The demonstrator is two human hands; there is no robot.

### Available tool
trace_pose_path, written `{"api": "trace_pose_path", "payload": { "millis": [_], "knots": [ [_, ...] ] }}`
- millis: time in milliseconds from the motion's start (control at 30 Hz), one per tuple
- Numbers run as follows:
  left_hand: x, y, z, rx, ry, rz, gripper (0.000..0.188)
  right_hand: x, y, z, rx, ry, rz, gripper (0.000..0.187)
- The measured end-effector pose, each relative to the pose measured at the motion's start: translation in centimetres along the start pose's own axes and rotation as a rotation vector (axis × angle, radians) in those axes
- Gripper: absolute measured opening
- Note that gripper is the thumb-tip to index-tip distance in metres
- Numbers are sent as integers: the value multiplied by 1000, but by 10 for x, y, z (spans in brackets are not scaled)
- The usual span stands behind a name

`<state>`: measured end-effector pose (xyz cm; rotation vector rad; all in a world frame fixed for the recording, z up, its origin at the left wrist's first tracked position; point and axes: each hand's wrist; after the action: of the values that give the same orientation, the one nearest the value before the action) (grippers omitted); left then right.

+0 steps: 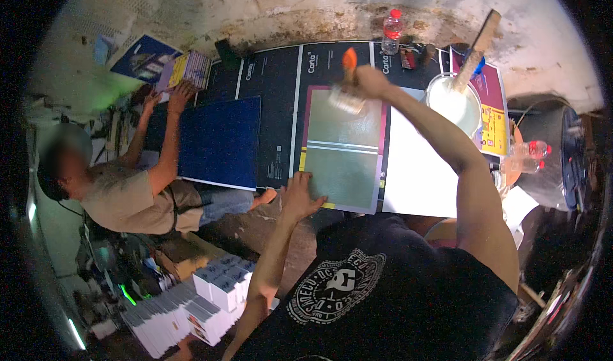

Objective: The person applies adhesive onto book covers using a brush, spreading glue across the cardboard surfaces.

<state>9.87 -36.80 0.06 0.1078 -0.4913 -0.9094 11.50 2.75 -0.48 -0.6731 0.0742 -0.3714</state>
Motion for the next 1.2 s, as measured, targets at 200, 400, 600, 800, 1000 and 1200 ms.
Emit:
{"api": "trace_pose_path", "payload": {
  "millis": [200, 400, 600, 800, 1000, 1200],
  "knots": [
    [-3, 0, 2, -36, 22, -73, 76, 46, 5, 3, -227, 557, -55, 34],
    [-4, -19, -1, -58, 6, -152, 77, 103, -8, 9, -40, 698, -477, 36],
    [-37, -57, 21, -193, -165, -510, 77, 112, -70, -79, -80, 652, -265, 38],
    [-42, -67, 20, -301, -117, -677, 75, 175, -54, -49, 59, 1037, -805, 42],
    [-45, -63, 25, -313, -159, -654, 71, 201, -126, -102, -268, 761, -614, 37],
    [-46, -57, 24, -288, -116, -692, 68, 262, -159, -137, -109, 1197, -868, 39]
  ]
}}
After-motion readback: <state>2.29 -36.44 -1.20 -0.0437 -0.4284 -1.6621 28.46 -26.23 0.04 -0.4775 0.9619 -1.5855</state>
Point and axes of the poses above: each hand's wrist, its own x-axis away from the middle knuckle, its own z-axis out of the back of the hand, y = z × x, and after that the axes turned 5 degrees about -x, right-handed
